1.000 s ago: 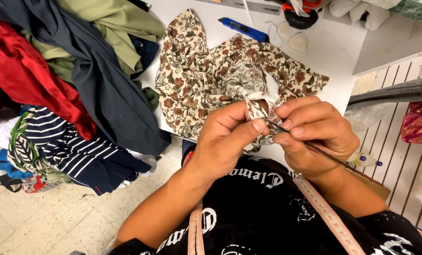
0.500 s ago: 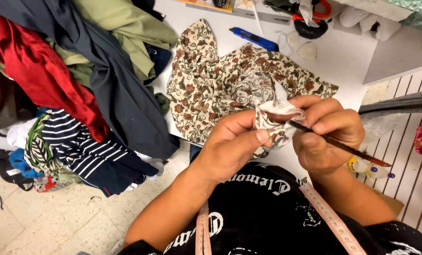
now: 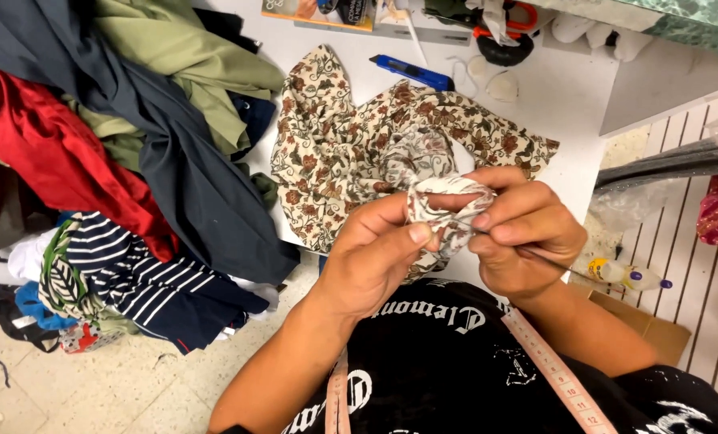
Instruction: Marking a floral garment with a pen and sorting through a pile of clothes
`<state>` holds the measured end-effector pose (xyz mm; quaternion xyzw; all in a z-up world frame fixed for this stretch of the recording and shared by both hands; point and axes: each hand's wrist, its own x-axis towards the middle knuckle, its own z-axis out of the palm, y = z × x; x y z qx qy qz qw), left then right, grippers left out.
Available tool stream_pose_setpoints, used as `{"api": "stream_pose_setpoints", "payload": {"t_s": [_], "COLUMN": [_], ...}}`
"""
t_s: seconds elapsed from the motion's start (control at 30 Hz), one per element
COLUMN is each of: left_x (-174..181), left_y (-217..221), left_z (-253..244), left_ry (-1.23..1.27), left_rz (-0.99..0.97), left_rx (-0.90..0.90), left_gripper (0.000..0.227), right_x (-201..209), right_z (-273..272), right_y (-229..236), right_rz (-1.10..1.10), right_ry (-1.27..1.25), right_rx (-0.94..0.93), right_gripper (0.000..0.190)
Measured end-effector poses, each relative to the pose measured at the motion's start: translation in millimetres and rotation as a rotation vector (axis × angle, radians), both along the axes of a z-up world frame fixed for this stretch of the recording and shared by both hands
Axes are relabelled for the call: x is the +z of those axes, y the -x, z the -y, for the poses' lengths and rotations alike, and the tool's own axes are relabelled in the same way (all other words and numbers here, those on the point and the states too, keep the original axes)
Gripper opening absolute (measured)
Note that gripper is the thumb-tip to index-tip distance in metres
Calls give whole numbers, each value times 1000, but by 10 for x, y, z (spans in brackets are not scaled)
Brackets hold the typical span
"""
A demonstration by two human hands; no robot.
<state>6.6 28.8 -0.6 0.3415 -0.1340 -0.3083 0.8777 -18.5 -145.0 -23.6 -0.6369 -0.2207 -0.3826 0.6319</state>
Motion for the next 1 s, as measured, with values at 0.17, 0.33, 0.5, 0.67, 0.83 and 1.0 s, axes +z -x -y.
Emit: {"api": "stream_pose_setpoints", "payload": {"t_s": [0.17,0.33,0.5,0.67,0.83,1.0], "left_x": [-34,-2,3,-77,-45,-366], "left_y": [13,-21,-26,14,-24,-16], "left_z": [-33,-61,-66,-51,-53,59], "left_ry": [-51,-72,-7,35,94,-203], "left_rz": [-8,-4,-56,-69,-78,-61], "left_rx": [-3,-53,-82,-68,-101,202], "left_gripper": [24,46,45,23,35,33], "right_x": [-56,-62,-59,-89,-175,-460], "right_z": [109,130,104,130,64,105], "right_y": [-40,-54,-42,-19,-57,-157], "right_rz": [18,19,-10,-48,-85,-194], "right_ry": [39,76,-58,-6,-139,-336], "right_rx": [104,148,140,73,140,39], "right_gripper": [16,20,19,19,15,43]}}
